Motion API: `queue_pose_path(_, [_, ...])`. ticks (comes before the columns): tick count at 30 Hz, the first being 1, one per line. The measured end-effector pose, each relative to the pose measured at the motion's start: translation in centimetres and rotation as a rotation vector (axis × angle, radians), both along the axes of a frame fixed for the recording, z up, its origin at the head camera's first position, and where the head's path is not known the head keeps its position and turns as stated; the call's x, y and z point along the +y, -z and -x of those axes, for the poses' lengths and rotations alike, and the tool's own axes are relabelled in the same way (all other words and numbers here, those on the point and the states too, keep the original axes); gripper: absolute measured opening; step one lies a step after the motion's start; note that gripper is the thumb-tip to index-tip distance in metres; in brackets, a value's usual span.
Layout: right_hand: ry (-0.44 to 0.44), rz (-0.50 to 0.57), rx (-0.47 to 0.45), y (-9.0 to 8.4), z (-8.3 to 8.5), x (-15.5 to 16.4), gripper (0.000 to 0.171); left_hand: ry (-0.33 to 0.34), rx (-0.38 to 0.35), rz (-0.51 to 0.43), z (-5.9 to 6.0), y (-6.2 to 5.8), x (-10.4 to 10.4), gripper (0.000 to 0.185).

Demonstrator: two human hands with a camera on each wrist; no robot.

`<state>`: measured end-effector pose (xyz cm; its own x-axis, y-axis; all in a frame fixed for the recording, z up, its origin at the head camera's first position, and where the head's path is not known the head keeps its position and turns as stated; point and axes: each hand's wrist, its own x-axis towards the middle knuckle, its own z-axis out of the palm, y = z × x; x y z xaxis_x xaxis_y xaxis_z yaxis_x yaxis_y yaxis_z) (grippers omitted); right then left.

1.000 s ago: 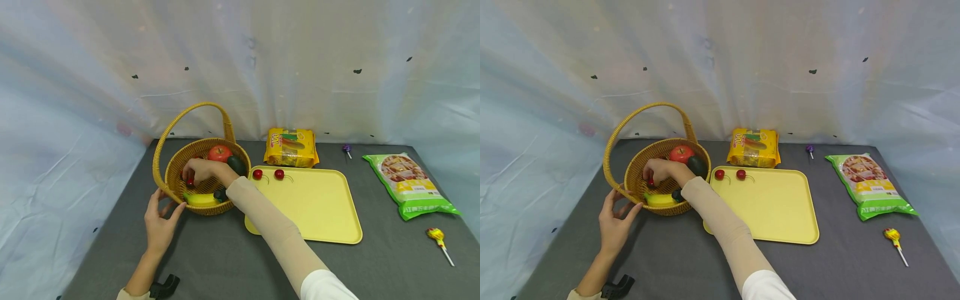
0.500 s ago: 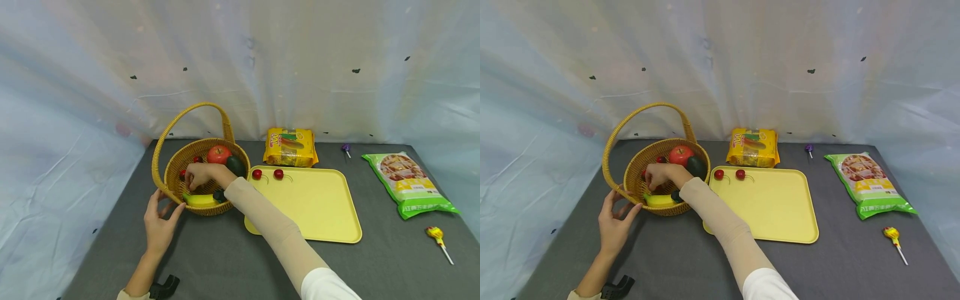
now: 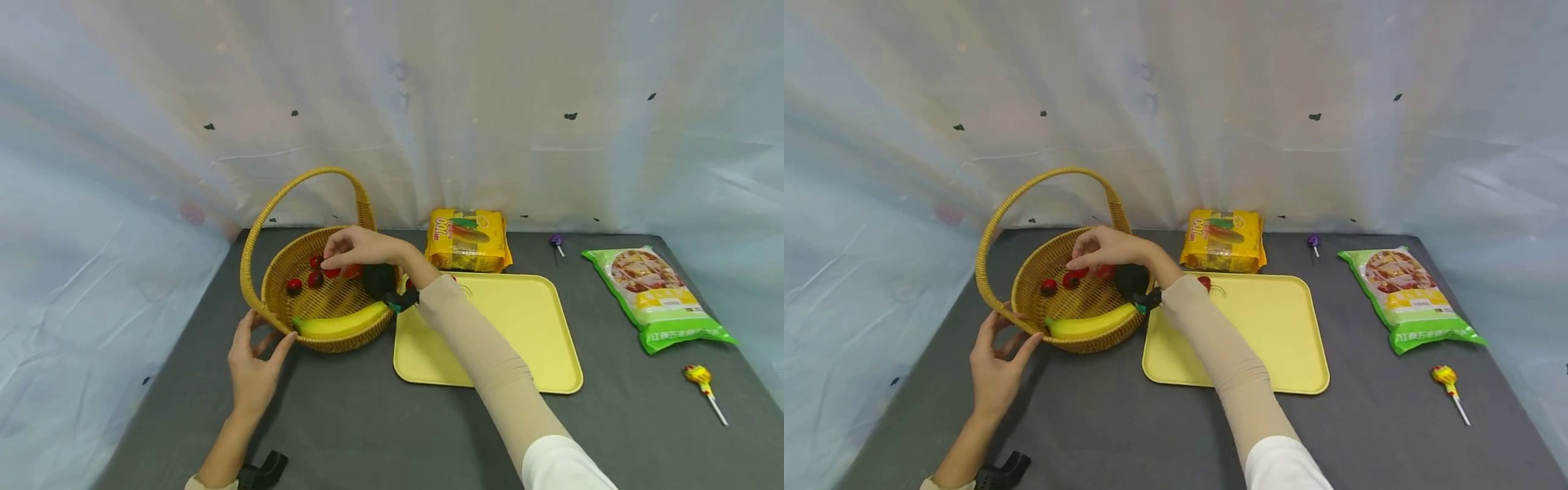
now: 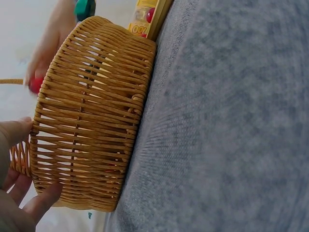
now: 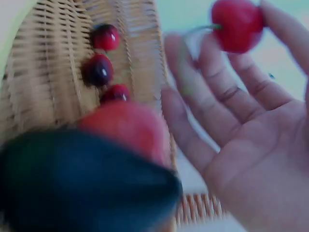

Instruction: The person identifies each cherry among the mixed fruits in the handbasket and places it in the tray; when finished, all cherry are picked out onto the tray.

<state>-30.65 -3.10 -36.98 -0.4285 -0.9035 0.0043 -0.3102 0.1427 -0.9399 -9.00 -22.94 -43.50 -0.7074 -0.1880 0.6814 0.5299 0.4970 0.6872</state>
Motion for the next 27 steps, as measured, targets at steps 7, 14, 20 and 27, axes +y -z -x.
queue_pose_path(7, [0.105,0.109,-0.109,0.5,0.6,7.7,0.015,-0.016,-0.009,-0.009,-0.2,0.1,-0.1,0.074])
queue_pose_path(14, [0.252,0.037,-0.089,2.2,0.2,15.3,0.019,-0.017,-0.01,-0.012,-0.3,0.0,-0.2,0.074])
queue_pose_path(20, [0.361,-0.061,-0.072,3.7,-0.9,19.2,0.035,-0.023,-0.014,-0.013,-0.5,-0.2,-0.7,0.073])
queue_pose_path(27, [0.408,-0.043,-0.126,5.3,-2.3,22.2,0.038,-0.033,-0.063,-0.019,-0.9,-0.3,-0.8,0.072])
